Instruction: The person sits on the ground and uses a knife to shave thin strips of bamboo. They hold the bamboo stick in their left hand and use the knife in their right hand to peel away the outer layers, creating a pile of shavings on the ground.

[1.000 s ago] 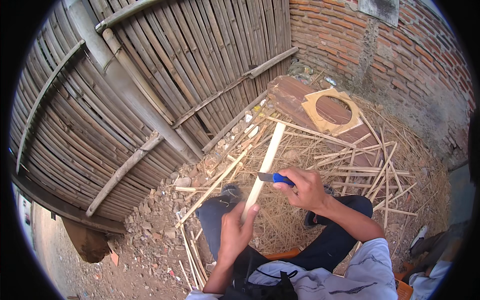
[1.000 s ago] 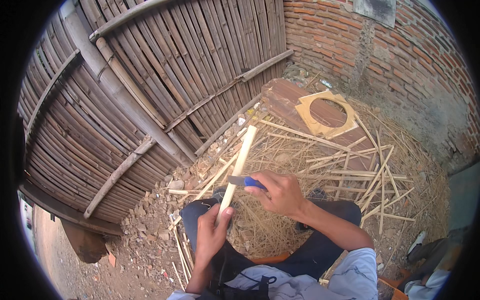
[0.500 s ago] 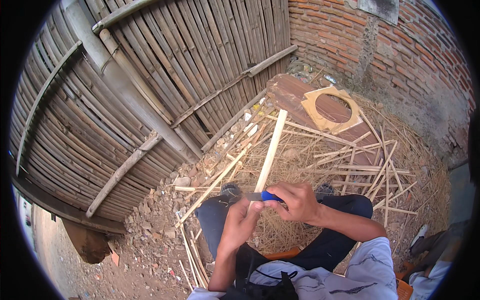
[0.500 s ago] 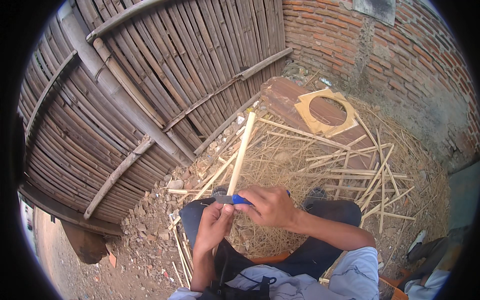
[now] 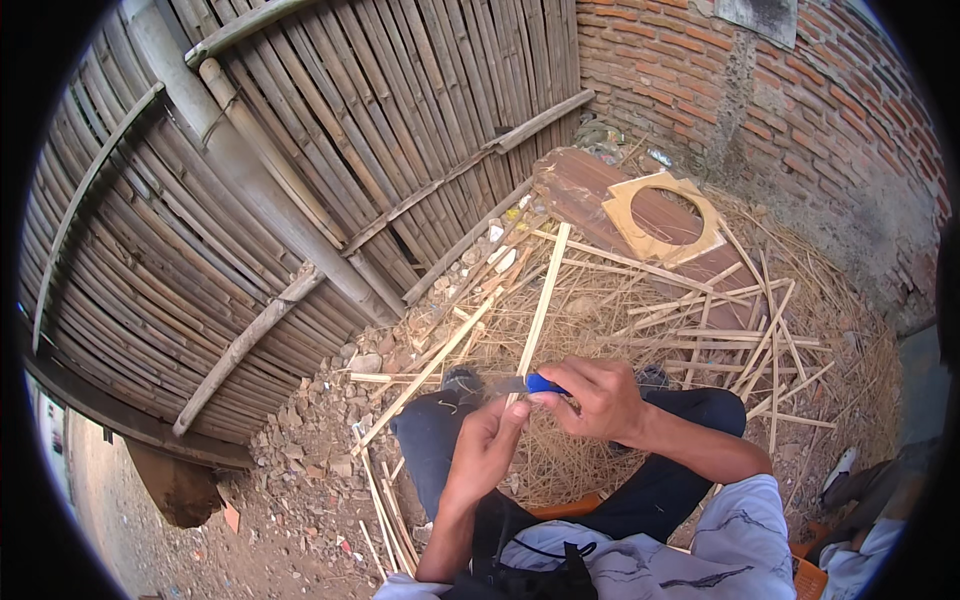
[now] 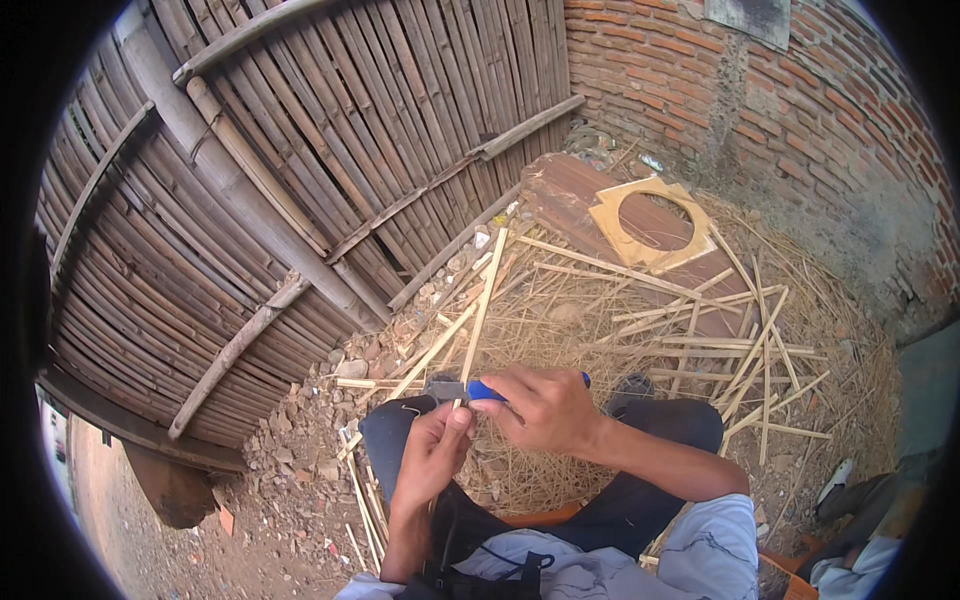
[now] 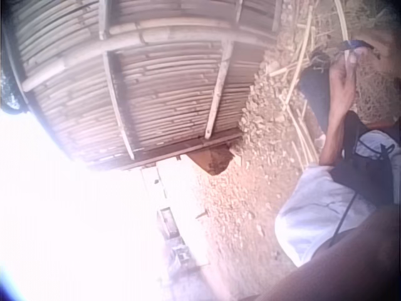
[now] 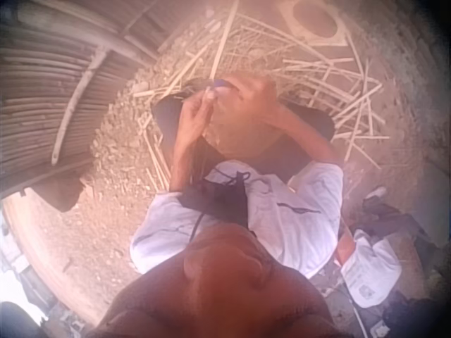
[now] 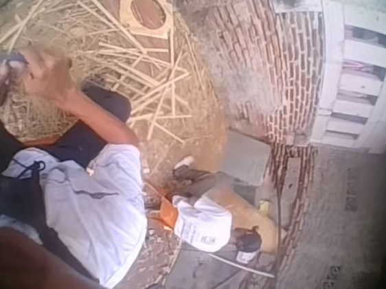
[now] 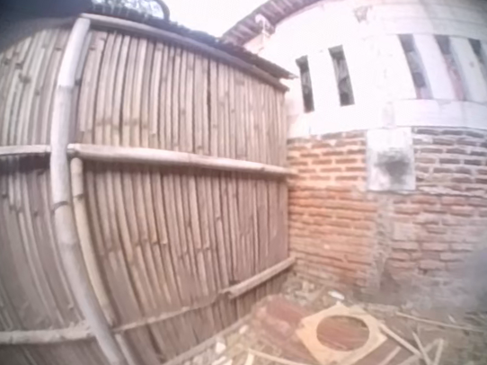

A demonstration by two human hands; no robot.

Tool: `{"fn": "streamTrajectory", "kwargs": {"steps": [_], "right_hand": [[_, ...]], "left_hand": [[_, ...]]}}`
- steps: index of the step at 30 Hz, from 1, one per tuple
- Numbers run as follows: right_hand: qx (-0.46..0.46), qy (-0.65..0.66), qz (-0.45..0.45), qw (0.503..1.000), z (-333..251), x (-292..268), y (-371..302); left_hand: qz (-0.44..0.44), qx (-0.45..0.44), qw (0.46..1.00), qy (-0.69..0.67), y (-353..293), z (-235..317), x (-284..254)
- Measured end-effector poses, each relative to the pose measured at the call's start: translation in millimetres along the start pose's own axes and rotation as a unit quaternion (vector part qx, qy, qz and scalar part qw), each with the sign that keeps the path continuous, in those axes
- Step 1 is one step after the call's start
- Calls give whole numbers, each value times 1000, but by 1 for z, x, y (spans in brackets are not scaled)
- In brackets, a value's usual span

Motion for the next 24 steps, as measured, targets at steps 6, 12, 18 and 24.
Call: {"fn": "streamTrajectory", "kwargs": {"steps": [6, 12, 18, 24], "right_hand": [[92, -42, 56, 993, 60, -31, 20], [141, -73, 108, 981, 93, -51, 23], [206, -53, 150, 965, 124, -80, 26], [50, 6, 50, 997, 42, -18, 11]], "left_hand": [[-7, -36, 999, 38, -14, -15, -6], [-32, -75, 996, 40, -18, -20, -11], [-6, -67, 997, 32, -22, -27, -24], [14, -26, 999, 44, -4, -16, -18]]}}
Point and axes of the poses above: each hand's wrist, its own y-axis towards the middle knuckle, its own x-axis out of the palm, z = x × y, the point moved 9 cm from there along y, towards the middle knuckle, and after that the axes turned 11 degrees about -y, right-handed, at the moved point
